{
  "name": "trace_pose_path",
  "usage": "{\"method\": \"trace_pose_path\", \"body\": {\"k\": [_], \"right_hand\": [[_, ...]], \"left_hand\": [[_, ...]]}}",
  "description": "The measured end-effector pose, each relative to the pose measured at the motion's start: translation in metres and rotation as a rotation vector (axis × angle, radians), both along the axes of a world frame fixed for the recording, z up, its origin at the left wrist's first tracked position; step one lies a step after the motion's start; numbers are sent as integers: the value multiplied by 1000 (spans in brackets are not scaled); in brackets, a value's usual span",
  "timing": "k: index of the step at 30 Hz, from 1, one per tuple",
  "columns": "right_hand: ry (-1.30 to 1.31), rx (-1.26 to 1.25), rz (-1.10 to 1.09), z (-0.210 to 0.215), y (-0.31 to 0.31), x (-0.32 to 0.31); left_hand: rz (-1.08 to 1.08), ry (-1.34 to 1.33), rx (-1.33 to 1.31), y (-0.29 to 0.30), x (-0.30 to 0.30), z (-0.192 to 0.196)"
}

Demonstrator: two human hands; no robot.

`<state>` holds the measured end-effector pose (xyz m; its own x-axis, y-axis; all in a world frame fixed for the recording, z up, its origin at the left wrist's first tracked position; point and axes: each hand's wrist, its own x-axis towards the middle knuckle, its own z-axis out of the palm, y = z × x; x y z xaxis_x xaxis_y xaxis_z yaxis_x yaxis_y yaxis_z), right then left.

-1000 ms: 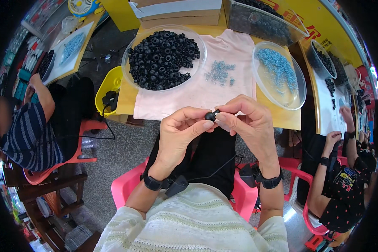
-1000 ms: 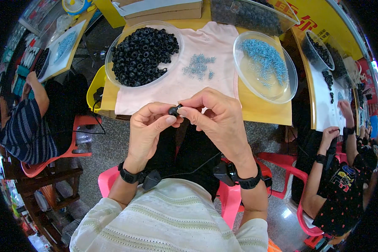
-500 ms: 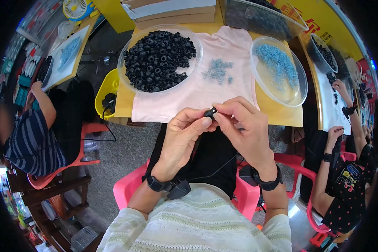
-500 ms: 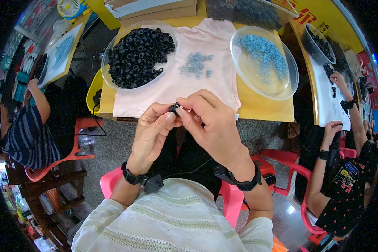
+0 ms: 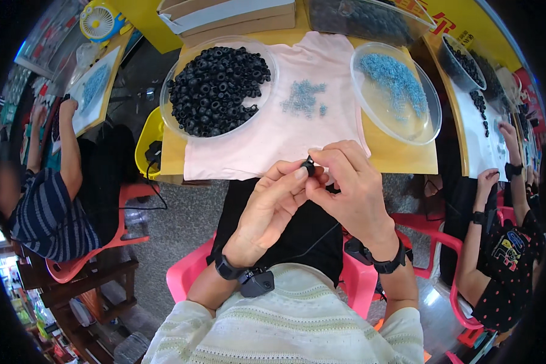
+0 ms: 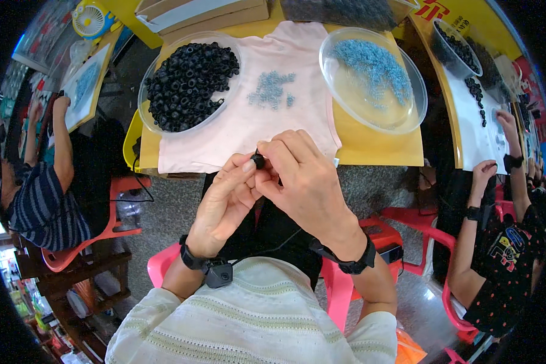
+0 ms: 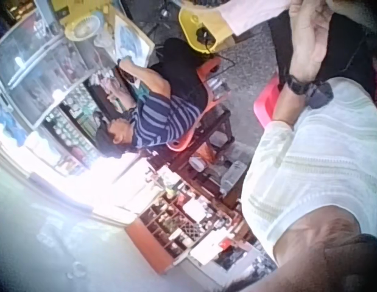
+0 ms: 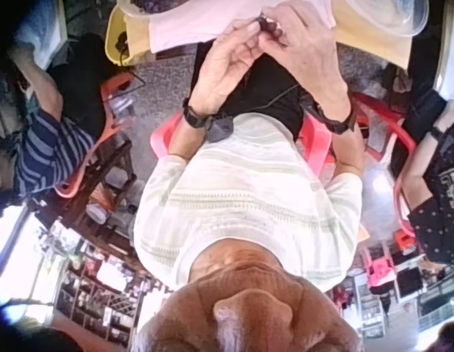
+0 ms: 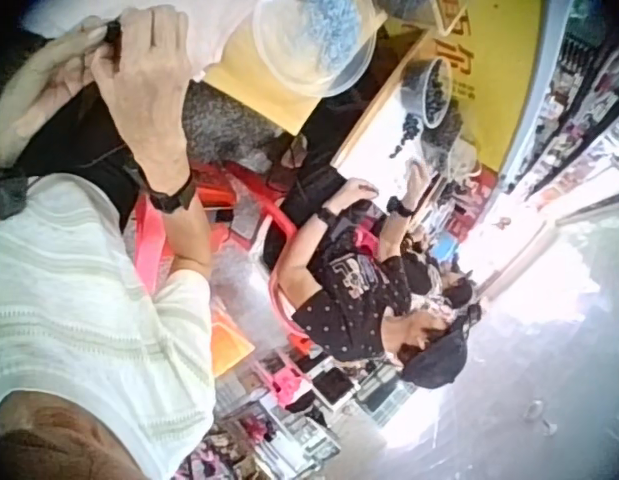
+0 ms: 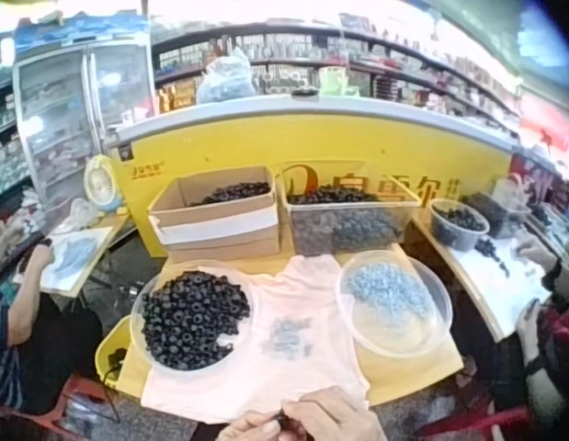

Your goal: Inserting tiny blue beads into black plastic ring components at an assembly table.

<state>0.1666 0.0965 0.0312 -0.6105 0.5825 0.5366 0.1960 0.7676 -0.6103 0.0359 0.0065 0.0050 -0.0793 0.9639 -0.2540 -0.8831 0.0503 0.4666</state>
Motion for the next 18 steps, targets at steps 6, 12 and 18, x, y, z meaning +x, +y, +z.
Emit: {"method": "trace_pose_path", "body": {"k": [6, 12, 18], "right_hand": [[12, 33, 7, 5, 5, -2], [45, 35, 8, -14, 1, -1], [35, -127, 72, -24, 9, 5]], "left_hand": [[0, 83, 44, 3, 0, 0], [44, 106, 12, 1, 5, -12], [-14, 138, -46, 4, 1, -19]]}}
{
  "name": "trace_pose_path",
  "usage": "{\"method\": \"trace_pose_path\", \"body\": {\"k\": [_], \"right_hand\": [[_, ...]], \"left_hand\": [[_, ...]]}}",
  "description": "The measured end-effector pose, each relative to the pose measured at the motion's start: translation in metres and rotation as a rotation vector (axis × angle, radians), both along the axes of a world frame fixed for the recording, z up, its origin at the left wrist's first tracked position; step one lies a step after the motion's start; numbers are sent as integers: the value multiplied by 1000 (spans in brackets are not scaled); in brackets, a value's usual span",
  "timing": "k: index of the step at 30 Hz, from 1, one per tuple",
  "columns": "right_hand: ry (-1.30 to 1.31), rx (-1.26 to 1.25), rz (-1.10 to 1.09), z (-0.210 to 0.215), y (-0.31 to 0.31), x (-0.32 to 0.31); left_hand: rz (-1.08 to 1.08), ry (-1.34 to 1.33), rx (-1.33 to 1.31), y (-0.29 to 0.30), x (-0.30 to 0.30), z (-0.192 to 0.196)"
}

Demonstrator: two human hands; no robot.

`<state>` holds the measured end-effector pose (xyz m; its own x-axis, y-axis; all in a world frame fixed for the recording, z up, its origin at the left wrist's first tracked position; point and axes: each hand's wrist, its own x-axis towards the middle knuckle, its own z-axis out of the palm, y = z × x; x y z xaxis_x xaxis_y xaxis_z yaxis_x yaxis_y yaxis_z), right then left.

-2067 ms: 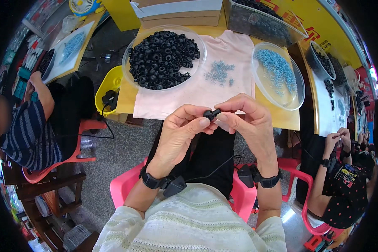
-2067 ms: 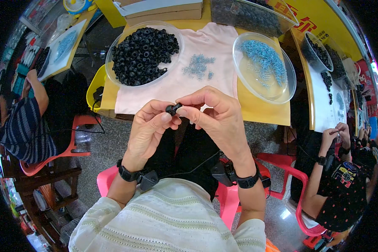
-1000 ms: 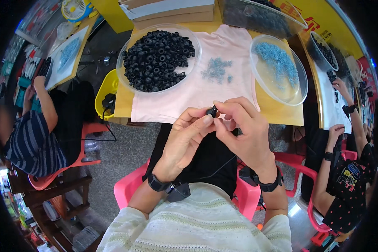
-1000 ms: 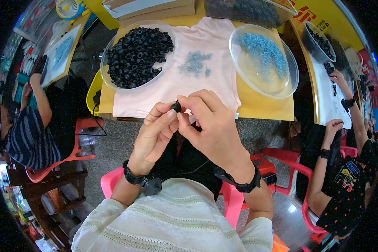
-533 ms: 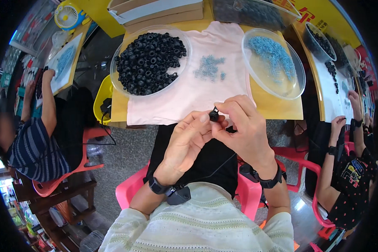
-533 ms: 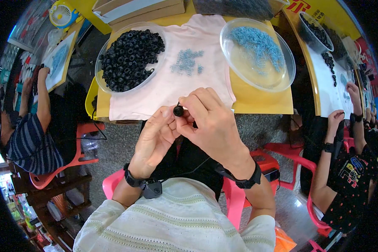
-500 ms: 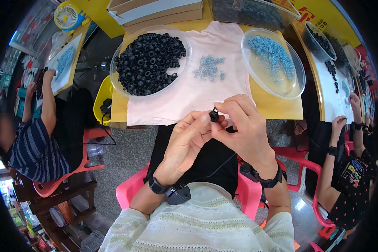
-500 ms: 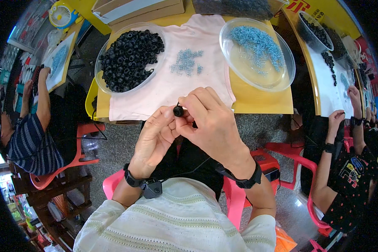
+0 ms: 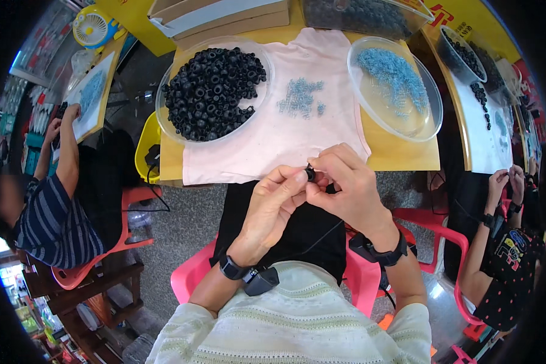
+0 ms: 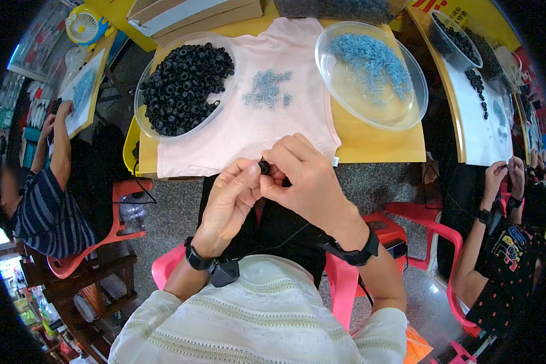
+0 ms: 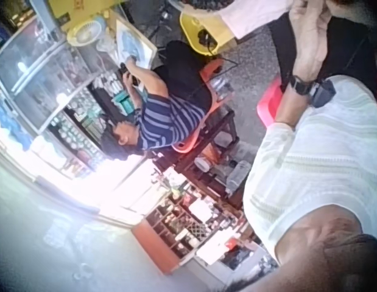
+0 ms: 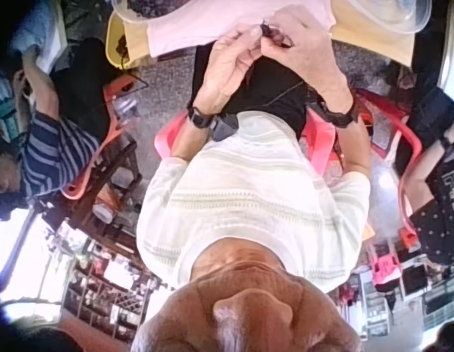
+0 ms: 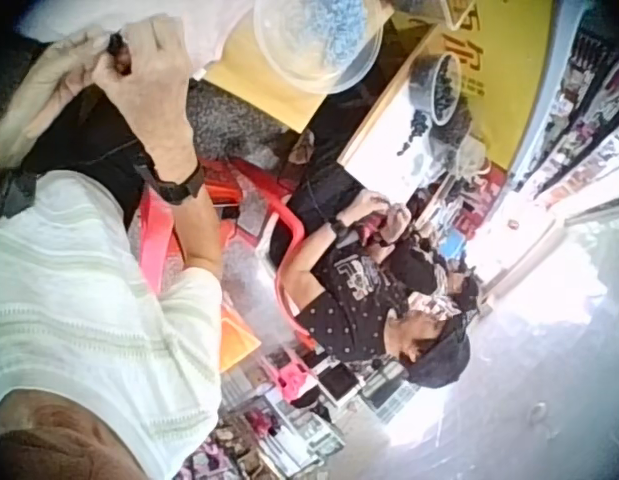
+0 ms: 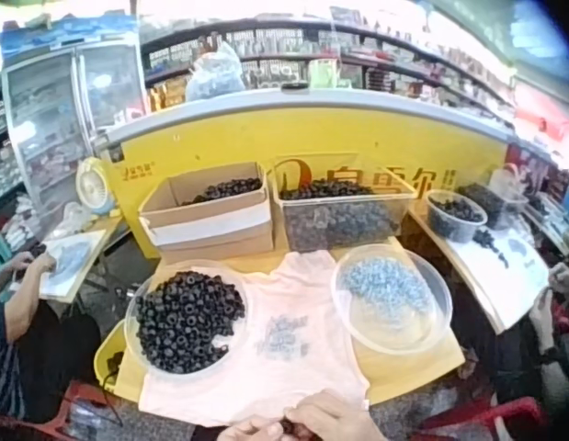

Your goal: Inserting tiny blue beads into black plastic ring components at an assembly table.

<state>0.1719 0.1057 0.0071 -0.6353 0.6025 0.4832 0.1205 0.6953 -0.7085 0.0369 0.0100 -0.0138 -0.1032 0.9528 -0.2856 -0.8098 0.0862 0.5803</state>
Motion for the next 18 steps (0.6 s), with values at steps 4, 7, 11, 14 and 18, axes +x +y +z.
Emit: {"method": "trace_pose_path", "body": {"k": [4, 7, 11, 14, 18], "right_hand": [[0, 32, -34, 17, 5, -2], [-23, 111, -22, 23, 7, -3], [-48, 159, -29, 25, 8, -4], [-61, 173, -33, 26, 9, -4], [-105, 162, -30, 28, 8, -4]], "left_hand": [[-7, 65, 27, 9, -4, 16], [-29, 104, 60, 11, -9, 15], [11, 105, 49, 11, -10, 14], [52, 130, 33, 12, -9, 14], [89, 186, 28, 11, -8, 13]]}}
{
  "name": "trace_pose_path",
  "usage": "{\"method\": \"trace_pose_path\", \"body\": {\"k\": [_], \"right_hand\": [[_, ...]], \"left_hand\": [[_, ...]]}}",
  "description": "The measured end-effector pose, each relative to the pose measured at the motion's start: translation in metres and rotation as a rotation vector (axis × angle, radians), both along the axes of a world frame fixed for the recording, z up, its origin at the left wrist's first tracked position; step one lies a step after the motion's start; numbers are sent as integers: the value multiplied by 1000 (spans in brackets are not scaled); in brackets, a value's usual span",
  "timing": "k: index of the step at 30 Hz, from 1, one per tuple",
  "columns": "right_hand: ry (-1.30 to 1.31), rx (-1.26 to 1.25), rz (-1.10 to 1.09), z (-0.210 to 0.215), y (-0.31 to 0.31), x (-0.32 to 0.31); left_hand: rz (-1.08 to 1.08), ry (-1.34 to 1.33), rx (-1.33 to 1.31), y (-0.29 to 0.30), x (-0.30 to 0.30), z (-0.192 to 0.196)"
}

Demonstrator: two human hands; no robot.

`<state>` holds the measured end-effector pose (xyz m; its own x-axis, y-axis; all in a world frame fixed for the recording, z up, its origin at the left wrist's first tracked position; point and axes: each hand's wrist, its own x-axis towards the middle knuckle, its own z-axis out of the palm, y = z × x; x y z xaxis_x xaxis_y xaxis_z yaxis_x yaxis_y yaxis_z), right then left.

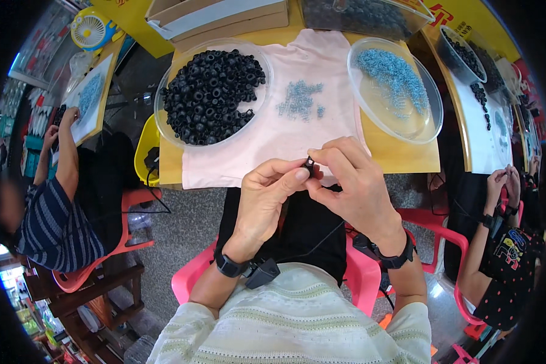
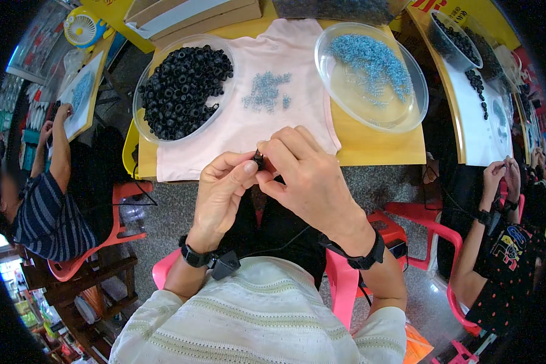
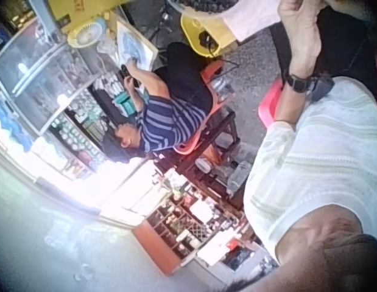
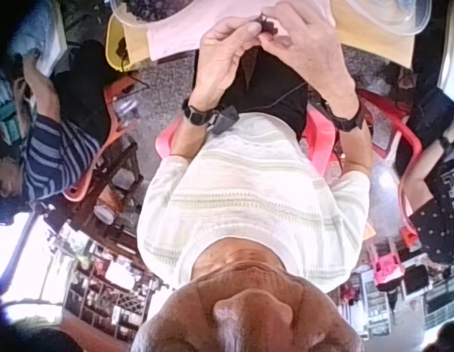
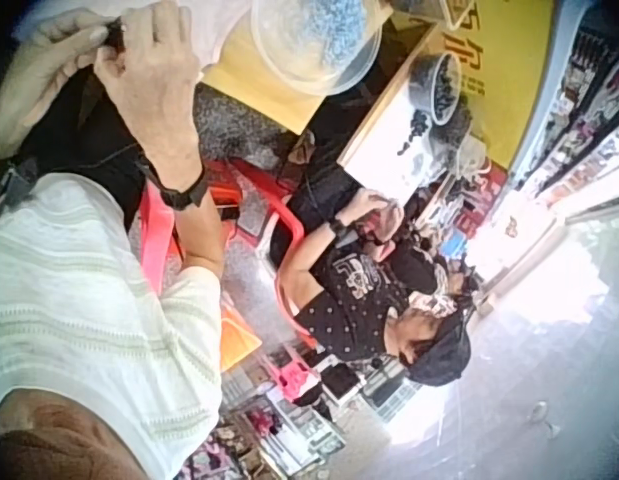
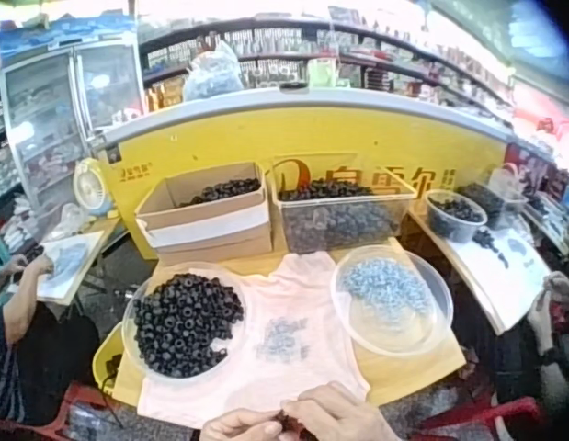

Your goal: Inserting tiny blue beads into black plastic ring components at an assembly table.

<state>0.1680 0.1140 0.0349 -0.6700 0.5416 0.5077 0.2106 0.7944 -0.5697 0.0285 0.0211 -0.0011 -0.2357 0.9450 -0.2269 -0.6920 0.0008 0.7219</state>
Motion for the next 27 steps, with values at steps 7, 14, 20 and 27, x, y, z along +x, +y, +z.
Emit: {"method": "trace_pose_path", "body": {"k": [7, 14, 20, 27], "right_hand": [[38, 49, -19, -17, -7, -3], [100, -66, -7, -35, -3, -1], [93, 50, -22, -23, -1, -3], [-1, -61, -22, -25, -8, 0]], "left_hand": [[-8, -2, -24, -1, 0, -5], [-50, -66, -80, 1, 0, -20], [-70, 19, -42, 7, -3, -6], [-55, -61, -40, 5, -2, -14]]}}
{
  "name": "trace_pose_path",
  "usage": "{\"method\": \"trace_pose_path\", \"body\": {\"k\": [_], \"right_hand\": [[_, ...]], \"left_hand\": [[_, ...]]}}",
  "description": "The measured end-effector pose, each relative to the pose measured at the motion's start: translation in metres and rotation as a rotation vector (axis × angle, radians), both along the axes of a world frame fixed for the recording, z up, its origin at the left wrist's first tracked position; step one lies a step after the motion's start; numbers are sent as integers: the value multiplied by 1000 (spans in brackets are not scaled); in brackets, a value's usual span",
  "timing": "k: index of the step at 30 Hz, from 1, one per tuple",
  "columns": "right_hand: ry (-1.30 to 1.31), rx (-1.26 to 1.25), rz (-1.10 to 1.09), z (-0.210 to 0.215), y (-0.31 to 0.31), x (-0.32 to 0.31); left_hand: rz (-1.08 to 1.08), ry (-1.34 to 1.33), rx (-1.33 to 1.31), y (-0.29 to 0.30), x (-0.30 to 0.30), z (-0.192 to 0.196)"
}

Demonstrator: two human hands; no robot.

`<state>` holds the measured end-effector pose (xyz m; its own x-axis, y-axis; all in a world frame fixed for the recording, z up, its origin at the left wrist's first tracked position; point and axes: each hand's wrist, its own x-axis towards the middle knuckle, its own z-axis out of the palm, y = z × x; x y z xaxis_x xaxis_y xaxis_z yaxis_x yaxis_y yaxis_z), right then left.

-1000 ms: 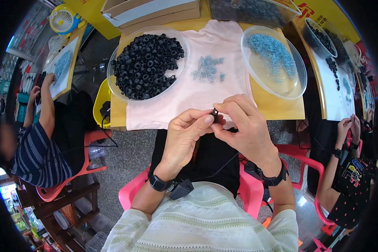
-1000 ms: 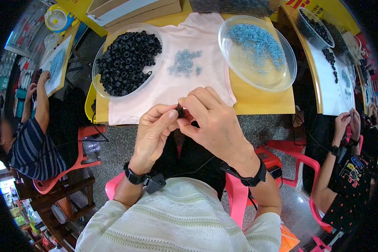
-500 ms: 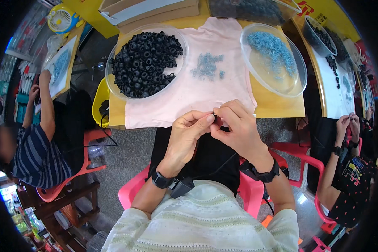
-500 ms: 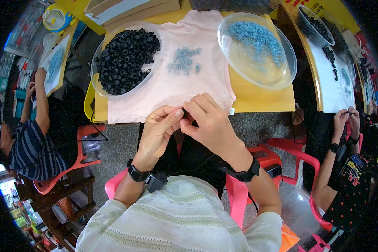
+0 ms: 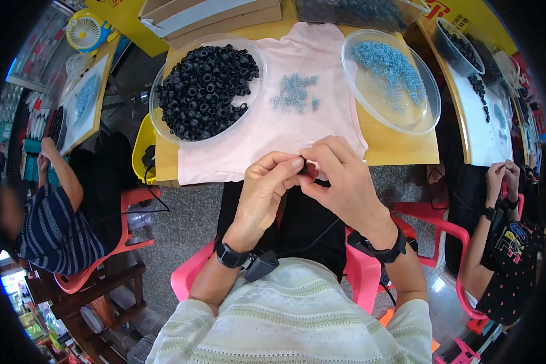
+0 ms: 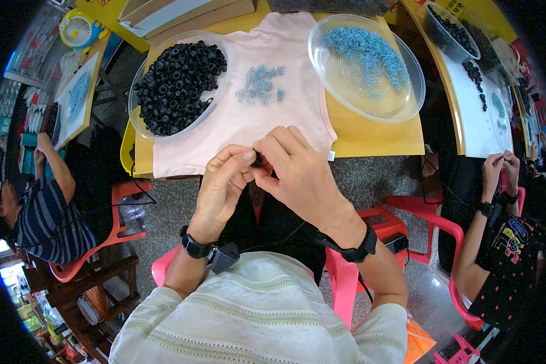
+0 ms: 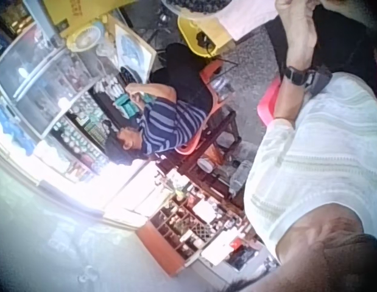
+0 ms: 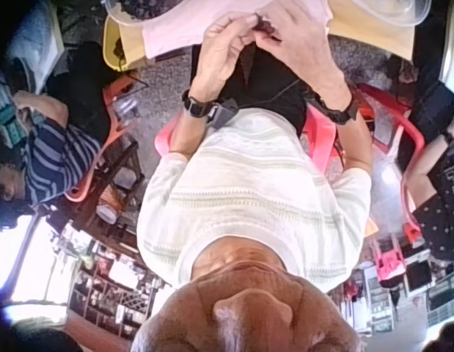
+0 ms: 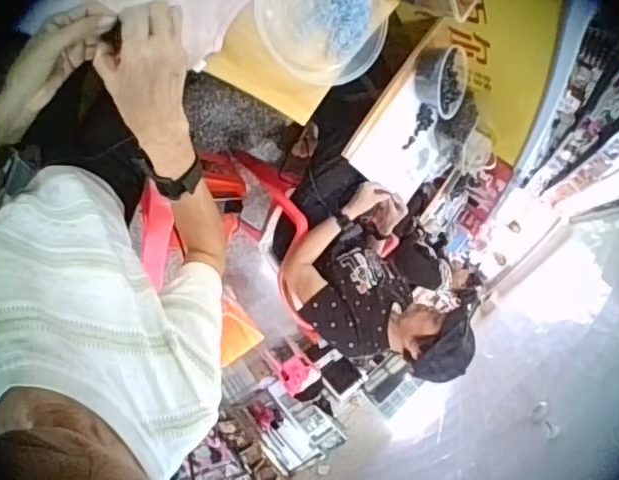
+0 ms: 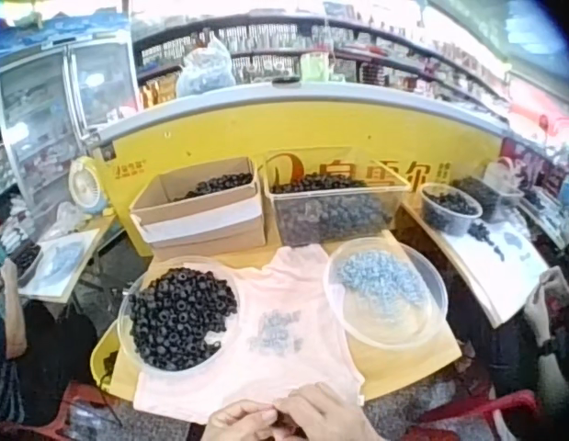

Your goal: Inserting tiny blue beads into black plastic ring components at an assembly table.

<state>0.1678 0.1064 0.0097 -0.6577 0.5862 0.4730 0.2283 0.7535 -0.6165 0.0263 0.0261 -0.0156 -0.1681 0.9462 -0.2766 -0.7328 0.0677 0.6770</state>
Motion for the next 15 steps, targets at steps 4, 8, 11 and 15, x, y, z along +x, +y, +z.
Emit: {"method": "trace_pose_path", "body": {"k": [4, 8, 11, 15], "right_hand": [[-120, 119, -5, 6, 7, -1], [-233, 191, 38, 7, 7, 0], [-229, 242, 34, 5, 13, 0], [-219, 275, 41, 11, 18, 0]], "left_hand": [[-16, 31, -7, 0, -3, -1], [-88, 37, -22, 1, -9, -5], [-114, 29, -40, 3, -7, 4], [-146, 101, -15, -2, 2, 14]]}}
